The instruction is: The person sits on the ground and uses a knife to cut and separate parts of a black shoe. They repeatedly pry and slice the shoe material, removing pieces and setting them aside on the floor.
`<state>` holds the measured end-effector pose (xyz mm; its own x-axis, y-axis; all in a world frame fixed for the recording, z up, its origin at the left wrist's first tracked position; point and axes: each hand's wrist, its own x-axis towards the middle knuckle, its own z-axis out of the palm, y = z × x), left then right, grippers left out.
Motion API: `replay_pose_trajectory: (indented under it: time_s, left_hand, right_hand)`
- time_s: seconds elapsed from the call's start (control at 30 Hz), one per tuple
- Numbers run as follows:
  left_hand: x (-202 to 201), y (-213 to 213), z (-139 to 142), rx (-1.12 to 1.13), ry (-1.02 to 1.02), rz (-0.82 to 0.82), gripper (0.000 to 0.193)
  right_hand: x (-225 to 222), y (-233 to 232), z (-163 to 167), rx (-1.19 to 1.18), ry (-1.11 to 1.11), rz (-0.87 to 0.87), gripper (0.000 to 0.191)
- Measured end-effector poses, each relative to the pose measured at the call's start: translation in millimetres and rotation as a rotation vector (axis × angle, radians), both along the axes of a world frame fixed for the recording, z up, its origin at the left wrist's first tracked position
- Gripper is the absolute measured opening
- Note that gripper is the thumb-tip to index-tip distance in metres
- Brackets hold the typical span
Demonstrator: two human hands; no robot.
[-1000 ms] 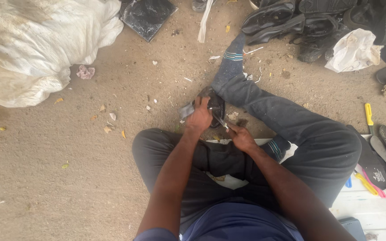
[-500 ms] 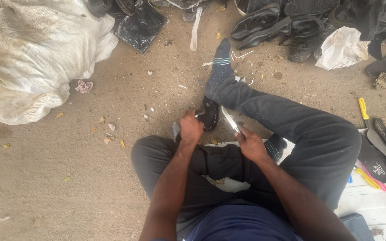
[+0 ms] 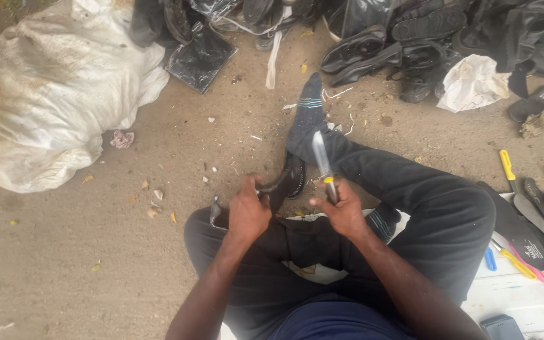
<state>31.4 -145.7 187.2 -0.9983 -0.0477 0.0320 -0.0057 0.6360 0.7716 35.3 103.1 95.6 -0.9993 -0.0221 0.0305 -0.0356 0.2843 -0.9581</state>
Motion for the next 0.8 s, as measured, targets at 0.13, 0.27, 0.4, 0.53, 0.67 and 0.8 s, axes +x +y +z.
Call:
replay_pose_trajectory:
  time_s: [0.13, 0.27, 0.4, 0.53, 0.67, 0.8]
  left_hand:
    - [9, 23, -28, 0.19, -0.182, -0.117, 0.054]
    - [22, 31, -47, 0.293, -0.059, -0.111, 0.042]
    - [23, 28, -66, 0.682, 0.098, 0.054, 0.027]
    - [-31, 24, -117, 0.327, -0.147, 0.324, 0.024]
    - [-69, 54, -183, -0.155, -0.083, 0.168, 0.039]
    - [-75, 77, -202, 0.694, -0.639, 0.423, 0.036]
  right_hand:
    - [-3, -15, -1, 0.144, -0.122, 0.269, 0.047]
    - [-11, -14, 47, 0.369, -0.329, 0.2, 0.055]
    - [-47, 96, 156, 0.411, -0.378, -0.195, 0.069]
    - [-68, 291, 217, 0.332, -0.146, -0.638, 0.049]
    - [-65, 371, 198, 0.326, 0.03, -0.704, 0.04]
    - [-54, 285, 177, 0.162, 0.153, -0.752, 0.032]
